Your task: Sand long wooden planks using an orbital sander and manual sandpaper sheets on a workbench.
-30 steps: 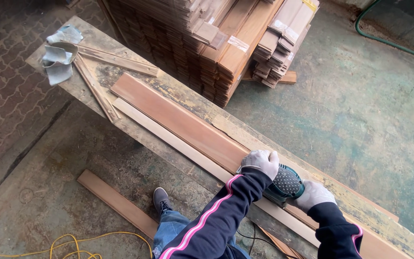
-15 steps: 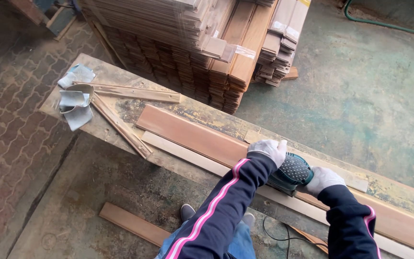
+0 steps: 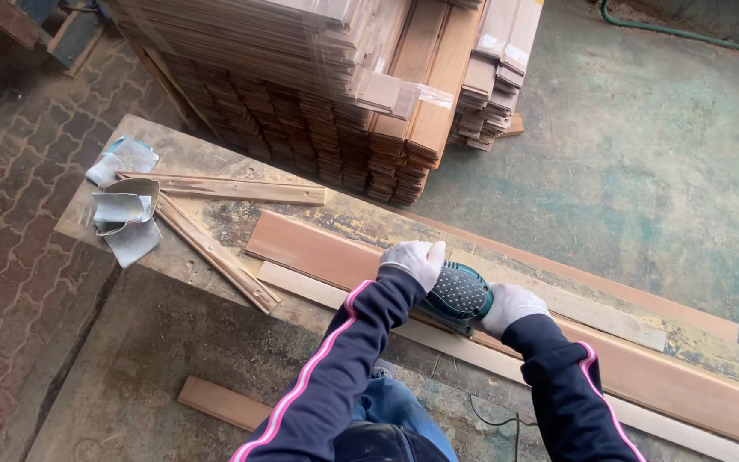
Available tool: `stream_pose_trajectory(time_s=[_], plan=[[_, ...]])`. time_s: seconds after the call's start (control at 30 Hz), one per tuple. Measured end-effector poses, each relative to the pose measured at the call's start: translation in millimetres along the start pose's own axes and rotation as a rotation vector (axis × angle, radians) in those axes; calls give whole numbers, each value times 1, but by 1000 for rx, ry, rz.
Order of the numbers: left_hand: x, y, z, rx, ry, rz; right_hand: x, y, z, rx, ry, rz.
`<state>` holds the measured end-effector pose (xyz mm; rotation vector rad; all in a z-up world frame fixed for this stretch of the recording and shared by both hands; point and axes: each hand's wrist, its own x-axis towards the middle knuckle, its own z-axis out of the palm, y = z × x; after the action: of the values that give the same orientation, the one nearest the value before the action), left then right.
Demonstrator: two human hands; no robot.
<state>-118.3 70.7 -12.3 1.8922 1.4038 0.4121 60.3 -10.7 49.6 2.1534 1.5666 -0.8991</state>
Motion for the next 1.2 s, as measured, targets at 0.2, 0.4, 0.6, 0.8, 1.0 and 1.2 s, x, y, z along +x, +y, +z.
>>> stream_pose_trajectory(time_s=[0.2, 0.4, 0.6, 0.8, 1.0, 1.2], plan=[[4, -45, -34, -49, 68, 35, 10, -58, -11, -21, -61, 13], [13, -72, -87, -66, 57, 9, 25, -113, -18, 7, -37, 1], [53, -126, -135, 81, -143, -40, 39, -183, -29, 74, -9, -42], [67, -160, -193, 129, -269, -168, 56, -244, -33, 57, -50, -48], [85, -218, -220, 128, -214, -121, 73, -301, -39, -1, -50, -71], [76, -244, -252, 92, -164, -191, 76, -339, -43, -4, -57, -134]])
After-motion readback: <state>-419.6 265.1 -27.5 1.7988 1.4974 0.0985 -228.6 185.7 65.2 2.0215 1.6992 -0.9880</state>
